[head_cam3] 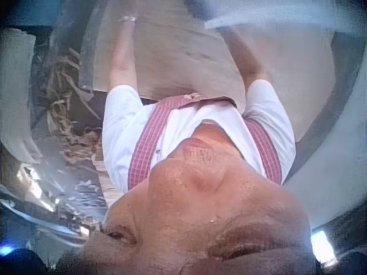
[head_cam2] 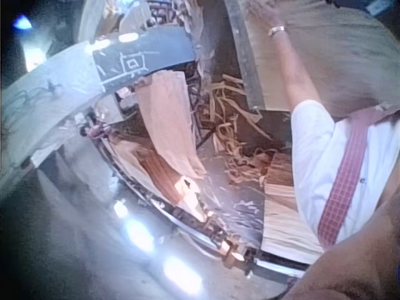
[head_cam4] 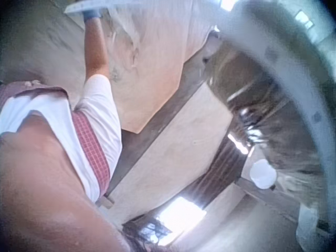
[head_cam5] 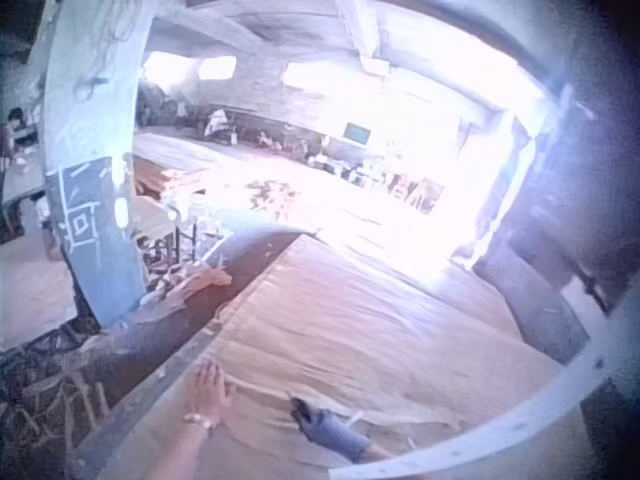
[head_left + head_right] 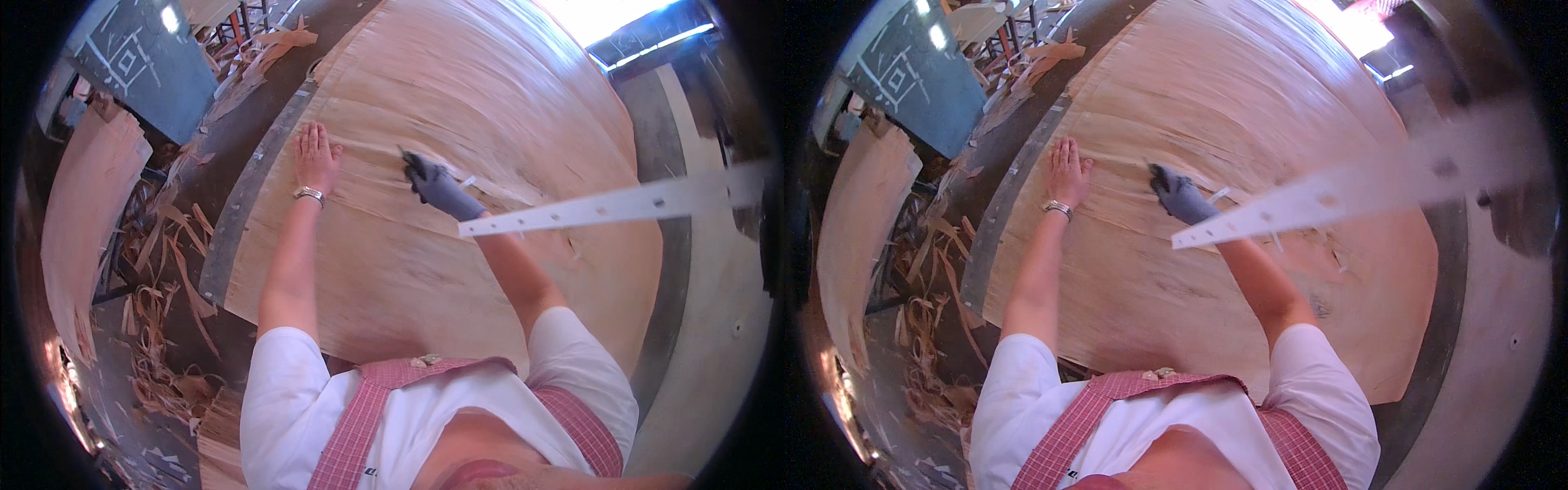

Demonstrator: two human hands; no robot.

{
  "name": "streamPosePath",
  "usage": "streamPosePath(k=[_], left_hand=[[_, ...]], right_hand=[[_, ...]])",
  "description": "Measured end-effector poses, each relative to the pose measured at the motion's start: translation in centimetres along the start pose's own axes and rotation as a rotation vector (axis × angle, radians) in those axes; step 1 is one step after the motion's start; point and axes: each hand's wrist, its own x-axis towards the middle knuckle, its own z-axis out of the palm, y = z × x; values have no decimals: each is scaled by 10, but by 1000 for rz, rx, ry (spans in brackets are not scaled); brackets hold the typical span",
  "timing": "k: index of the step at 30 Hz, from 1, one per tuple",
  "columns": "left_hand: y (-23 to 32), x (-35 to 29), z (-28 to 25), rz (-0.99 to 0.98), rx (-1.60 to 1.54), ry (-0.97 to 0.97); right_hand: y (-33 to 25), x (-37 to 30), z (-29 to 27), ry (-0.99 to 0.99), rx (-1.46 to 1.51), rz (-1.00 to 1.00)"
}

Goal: The person applies adhesive tape to cracks in large wood veneer sheets and lifts them to organize a stack on a metal table.

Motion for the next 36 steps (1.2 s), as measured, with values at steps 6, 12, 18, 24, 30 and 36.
streamPosePath(k=[6,12,18,24,30,36], left_hand=[[29,-3,-24,-1,16,139],[22,2,-26,-39,10,147],[32,16,-22,-43,136,40],[27,16,-3,-61,189,83],[64,19,-28,-231,101,-68],[68,9,-19,-267,73,-66]], right_hand=[[-32,93,66,-32,-795,-209],[-59,125,93,-91,-906,-63],[-42,125,94,-125,-867,-106],[-21,54,83,-153,-805,-120],[36,-4,72,-174,-895,-165],[71,-78,-30,-476,-945,-108]])
